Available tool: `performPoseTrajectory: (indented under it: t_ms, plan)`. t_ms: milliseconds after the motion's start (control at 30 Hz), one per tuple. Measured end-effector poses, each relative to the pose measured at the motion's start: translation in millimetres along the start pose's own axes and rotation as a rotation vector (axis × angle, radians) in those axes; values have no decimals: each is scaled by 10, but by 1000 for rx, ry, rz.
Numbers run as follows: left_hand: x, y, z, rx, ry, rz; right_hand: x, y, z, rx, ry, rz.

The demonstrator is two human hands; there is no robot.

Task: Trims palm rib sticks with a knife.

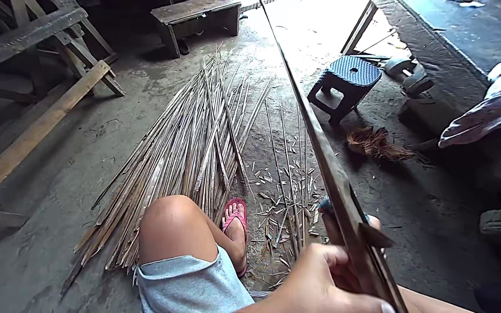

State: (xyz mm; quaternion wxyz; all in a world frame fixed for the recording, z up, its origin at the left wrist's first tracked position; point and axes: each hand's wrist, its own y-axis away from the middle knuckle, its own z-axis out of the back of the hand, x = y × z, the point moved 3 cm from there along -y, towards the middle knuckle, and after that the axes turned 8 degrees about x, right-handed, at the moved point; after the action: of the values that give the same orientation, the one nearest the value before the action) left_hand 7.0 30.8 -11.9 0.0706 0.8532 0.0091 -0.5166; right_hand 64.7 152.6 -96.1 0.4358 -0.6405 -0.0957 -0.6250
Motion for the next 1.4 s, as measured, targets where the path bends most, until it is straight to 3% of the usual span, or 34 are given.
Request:
performPoseTrajectory:
  t_ms: [67, 167, 267, 333, 400, 433, 567, 633, 700, 767, 800, 900, 933, 1033, 1167, 1233, 1400]
  plan:
    - [102, 32, -71, -3, 16, 55, 71, -146, 5, 15, 72, 25]
    - [140, 48, -100, -28, -47, 86, 271, -340, -21, -11, 382, 107]
    - [37, 33, 14, -51, -163, 9, 585, -480, -170, -101, 336, -59]
    - [-134, -3, 168, -111, -134, -48, 571, -490, -186, -133, 147, -106]
    - [-388, -53, 318, -157, -129, -95, 607, -505, -178, -44, -257, -368]
    - [-508, -82, 370, -172, -145, -109, 600, -502, -152, -17, -317, -398]
    - [-731, -207, 431, -147, -67, -21, 261, -407, -100, 72, -717, -262]
    - [-699, -231, 419, -128, 11, 24, 101, -362, -104, 91, -794, -175]
    - [-657, -237, 416, -132, 47, 17, 164, -390, -115, 99, -730, -135]
    - [-629, -244, 418, -140, 41, -3, 383, -460, -149, 91, -729, -240]
    - [-611, -250, 420, -151, 28, -14, 421, -454, -148, 66, -595, -203]
    - [-555, -246, 429, -194, 11, -42, 255, -363, -60, 44, 212, 183]
    - [-537, -236, 431, -208, 6, -48, 227, -345, -55, 51, 333, 204]
    - [-499, -202, 438, -220, -8, -45, 303, -346, -111, 75, 256, 7]
    - [-423, -168, 426, -182, -21, -69, -14, -320, -63, 125, 82, 63]
    - [-363, -134, 362, -132, -56, -93, 108, -421, -121, 115, 146, 68]
    - [-253, -53, 197, -108, -139, -42, 520, -705, -228, -9, 250, -117]
